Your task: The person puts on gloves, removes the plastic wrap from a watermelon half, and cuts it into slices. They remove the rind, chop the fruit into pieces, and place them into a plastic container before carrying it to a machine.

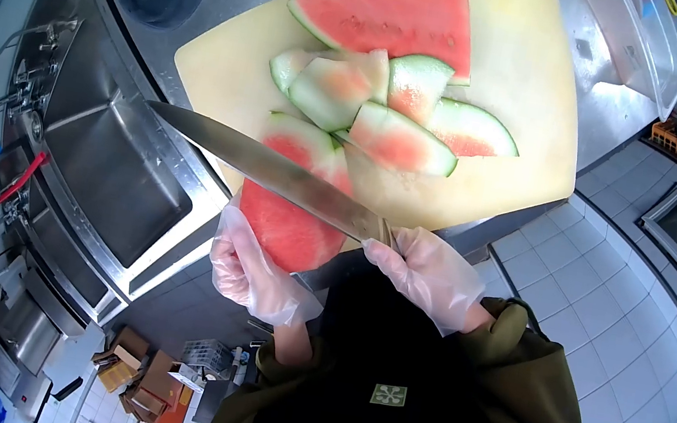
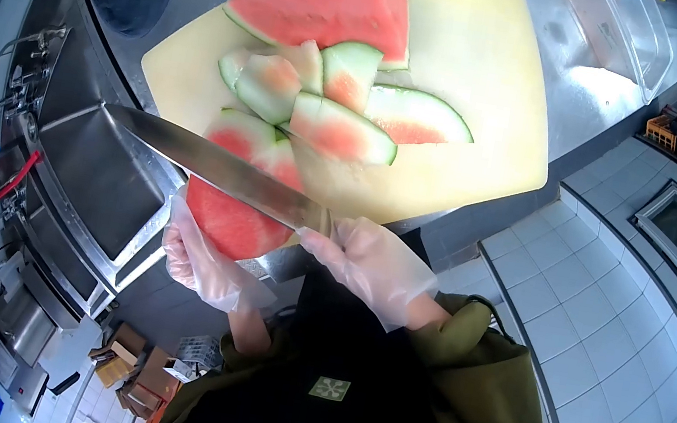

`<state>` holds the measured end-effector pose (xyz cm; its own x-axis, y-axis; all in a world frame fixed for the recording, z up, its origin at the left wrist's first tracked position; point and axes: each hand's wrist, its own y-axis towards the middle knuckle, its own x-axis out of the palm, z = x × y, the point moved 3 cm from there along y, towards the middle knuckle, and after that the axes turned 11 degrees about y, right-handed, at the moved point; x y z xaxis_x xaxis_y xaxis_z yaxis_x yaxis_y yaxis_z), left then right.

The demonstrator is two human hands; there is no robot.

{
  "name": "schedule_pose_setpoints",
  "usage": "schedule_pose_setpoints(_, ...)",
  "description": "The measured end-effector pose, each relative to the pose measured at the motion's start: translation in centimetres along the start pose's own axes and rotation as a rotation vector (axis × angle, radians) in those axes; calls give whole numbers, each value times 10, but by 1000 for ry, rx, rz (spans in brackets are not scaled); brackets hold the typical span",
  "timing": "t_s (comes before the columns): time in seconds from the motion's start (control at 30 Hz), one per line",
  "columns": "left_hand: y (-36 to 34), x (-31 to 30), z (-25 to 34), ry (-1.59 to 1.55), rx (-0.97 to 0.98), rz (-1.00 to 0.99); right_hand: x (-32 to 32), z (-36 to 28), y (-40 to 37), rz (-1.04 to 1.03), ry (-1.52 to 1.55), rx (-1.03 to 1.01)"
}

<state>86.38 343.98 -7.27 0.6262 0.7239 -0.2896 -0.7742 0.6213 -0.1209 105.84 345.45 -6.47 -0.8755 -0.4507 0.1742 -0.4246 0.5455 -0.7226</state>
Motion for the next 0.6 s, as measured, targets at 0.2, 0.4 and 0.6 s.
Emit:
schedule_pose_setpoints(0.2,0,0,-2,-15,-32,51,-2,-11,11,128,-189,47)
schedule_pose_setpoints(0.4,5,0,0,-30,-16,-119,-13,-9,29,140,-129,47)
schedule_pose_setpoints(0.6,2,5,5,10,-37,-18,-31,0,36,-33,146,251)
